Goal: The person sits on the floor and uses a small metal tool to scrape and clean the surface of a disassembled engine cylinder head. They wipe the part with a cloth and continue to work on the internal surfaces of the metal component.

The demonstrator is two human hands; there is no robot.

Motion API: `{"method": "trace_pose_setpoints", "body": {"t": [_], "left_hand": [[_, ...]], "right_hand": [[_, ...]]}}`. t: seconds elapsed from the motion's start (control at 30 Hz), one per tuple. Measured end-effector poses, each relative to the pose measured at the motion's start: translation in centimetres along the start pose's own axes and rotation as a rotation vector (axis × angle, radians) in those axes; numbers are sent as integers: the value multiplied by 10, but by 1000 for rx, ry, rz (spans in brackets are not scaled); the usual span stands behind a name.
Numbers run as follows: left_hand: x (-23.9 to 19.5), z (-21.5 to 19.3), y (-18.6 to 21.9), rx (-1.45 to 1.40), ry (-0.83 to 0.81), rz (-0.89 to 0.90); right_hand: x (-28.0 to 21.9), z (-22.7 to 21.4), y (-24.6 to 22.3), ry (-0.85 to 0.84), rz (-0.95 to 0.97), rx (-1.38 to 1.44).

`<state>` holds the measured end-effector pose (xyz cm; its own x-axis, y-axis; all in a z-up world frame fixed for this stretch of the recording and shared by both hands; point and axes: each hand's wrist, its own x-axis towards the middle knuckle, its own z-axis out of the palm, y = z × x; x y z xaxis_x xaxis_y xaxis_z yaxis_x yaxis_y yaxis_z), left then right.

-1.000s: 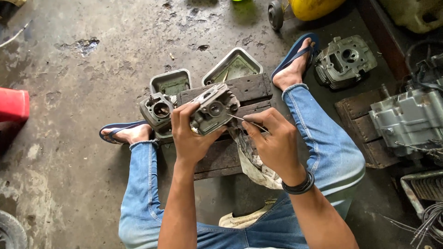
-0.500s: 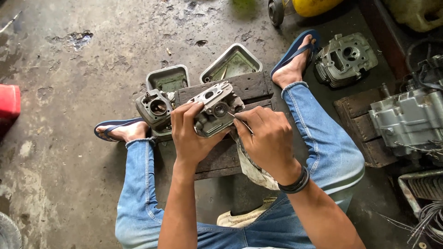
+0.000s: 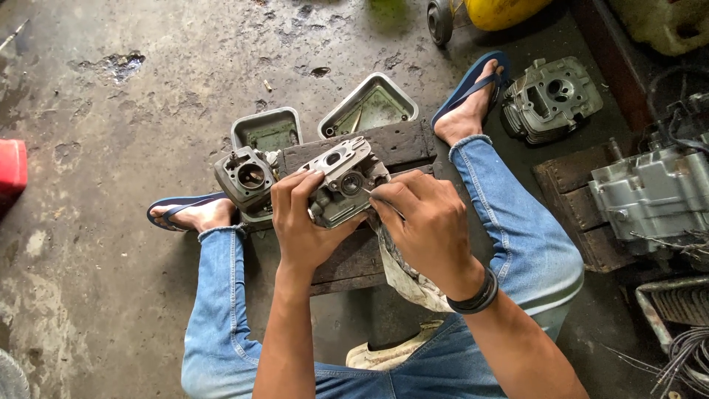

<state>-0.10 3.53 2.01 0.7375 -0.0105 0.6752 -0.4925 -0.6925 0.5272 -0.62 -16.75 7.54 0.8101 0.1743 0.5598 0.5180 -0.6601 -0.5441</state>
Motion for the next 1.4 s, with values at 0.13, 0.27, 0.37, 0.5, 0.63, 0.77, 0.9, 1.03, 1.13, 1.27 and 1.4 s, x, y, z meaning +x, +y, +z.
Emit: {"method": "trace_pose_setpoints", "body": {"t": [0.13, 0.27, 0.37, 0.5, 0.63, 0.77, 0.9, 1.03, 1.13, 1.27, 1.4], "left_hand": [[1, 0, -1, -17, 4, -12], [0, 2, 1, -18, 19, -21], [0, 5, 4, -1, 28, -10], [0, 10, 9, 27, 28, 19], [-3, 13, 13, 51, 7, 32], [-4, 14, 20, 96, -26, 57], [-4, 14, 20, 100, -29, 64], [-4, 13, 19, 96, -47, 60], [-5, 12, 19, 97, -46, 56], [-5, 13, 19, 109, -41, 53], [-2, 12, 20, 137, -33, 69]], "right_hand": [[5, -3, -5, 14, -27, 24], [4, 0, -3, 20, -4, 63], [0, 3, -2, 20, 19, 84], [-5, 5, -3, 34, 49, 62], [-8, 7, 3, 39, 37, -9], [-11, 7, 5, 33, 34, -62], [-14, 6, 5, 21, 62, -65], [-13, 5, 5, 25, 77, -53], [-11, 3, 3, 20, 88, -69], [-2, 1, -4, 0, 90, -159], [2, 4, -7, -21, 66, -186]]}}
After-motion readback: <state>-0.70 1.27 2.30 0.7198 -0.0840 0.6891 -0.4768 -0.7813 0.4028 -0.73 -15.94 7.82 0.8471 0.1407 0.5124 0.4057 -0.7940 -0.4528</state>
